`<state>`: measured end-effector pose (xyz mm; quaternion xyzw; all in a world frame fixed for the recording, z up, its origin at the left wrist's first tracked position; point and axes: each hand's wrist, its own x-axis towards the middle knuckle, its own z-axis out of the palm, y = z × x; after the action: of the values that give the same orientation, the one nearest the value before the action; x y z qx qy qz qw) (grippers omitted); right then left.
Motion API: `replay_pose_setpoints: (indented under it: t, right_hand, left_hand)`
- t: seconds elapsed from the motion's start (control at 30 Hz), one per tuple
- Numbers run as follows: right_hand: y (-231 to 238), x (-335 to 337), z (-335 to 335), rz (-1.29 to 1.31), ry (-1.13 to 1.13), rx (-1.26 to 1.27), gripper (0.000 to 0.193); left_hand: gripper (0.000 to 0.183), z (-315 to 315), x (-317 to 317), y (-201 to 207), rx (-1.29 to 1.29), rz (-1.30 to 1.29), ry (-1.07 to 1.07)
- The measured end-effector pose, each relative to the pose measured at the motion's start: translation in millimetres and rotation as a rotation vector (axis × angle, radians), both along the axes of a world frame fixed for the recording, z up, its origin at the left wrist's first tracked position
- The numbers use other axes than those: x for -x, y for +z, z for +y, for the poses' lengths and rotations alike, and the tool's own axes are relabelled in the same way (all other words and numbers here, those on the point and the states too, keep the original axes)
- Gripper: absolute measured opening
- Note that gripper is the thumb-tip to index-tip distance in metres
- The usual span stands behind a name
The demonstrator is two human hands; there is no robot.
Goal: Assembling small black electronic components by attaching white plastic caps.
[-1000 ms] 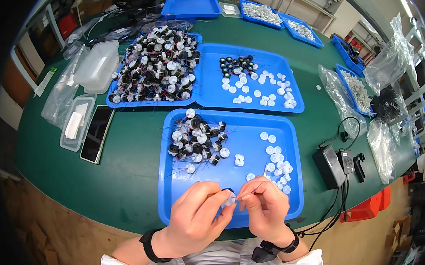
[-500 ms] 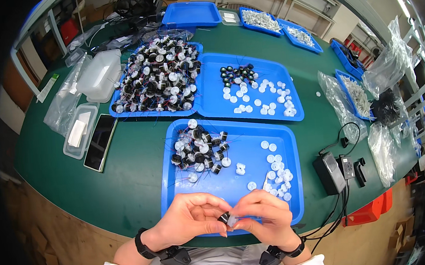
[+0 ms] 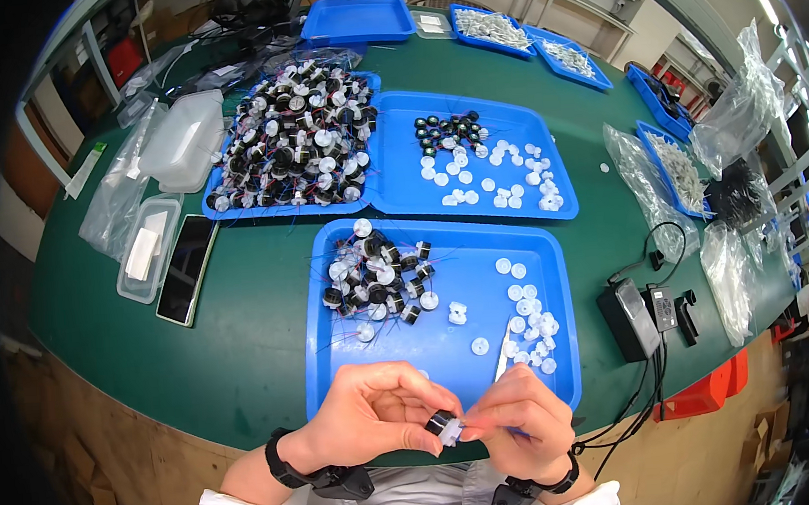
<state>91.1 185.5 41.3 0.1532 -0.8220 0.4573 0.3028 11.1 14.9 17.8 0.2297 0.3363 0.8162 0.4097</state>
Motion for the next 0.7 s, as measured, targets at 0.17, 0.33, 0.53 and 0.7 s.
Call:
replay_pose_setpoints:
  t: [0.17,0.33,0.53,0.7]
  right_hand:
    - [-1.0,5.7,3.9,-0.051,0.108,0.108,0.024]
    - [0.0,7.2,5.8,0.031,0.115,0.023,0.026]
    - [18.2,-0.5,10.6,0.187,0.085,-0.388,0.032]
    - [17.1,-1.9,12.6,0.221,0.099,-0.476,0.031]
  left_hand:
    - [0.028,-3.4,4.2,-2.1,0.004,-0.002,-0.004]
    - [0.028,-2.0,4.2,-0.6,0.006,-0.048,-0.002]
    - [0.029,-5.6,7.6,4.1,0.097,-0.097,-0.148]
    - [0.025,-1.6,-0.2,2.8,0.056,0.142,-0.002]
